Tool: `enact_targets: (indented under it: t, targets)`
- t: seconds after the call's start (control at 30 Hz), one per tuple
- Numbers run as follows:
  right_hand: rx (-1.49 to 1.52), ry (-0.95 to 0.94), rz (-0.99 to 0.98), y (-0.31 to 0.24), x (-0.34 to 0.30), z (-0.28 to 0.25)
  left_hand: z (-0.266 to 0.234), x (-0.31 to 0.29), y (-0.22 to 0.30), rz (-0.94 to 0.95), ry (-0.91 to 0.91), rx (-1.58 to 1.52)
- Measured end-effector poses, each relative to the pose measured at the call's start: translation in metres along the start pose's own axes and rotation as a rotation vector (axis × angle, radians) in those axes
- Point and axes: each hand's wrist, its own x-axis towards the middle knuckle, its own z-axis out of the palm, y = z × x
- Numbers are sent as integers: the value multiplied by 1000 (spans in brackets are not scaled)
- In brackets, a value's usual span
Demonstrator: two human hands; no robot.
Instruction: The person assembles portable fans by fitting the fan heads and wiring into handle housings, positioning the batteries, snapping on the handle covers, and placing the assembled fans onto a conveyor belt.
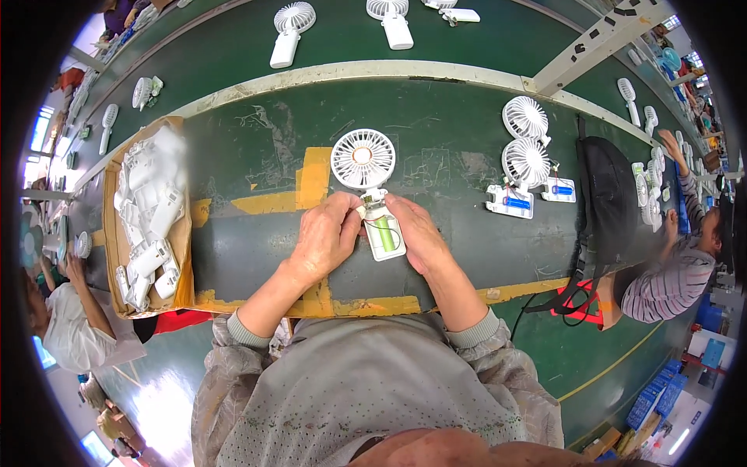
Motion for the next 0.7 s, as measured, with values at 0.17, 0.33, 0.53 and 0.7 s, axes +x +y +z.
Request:
enact_targets:
  t: [0.17, 0.33, 0.53, 0.7]
  targets:
    - [-24, 16, 17, -1, -1, 2, 1, 1, -3, 1, -9, 34]
    - [-56, 48, 29, 6, 3, -3, 1, 1, 0, 49, 4, 121]
    - [-107, 31, 0, 9, 5, -7, 3, -2, -1, 48, 39, 98]
    - [-159, 47, -36, 4, -1, 0, 1, -2, 6, 255, 79, 196]
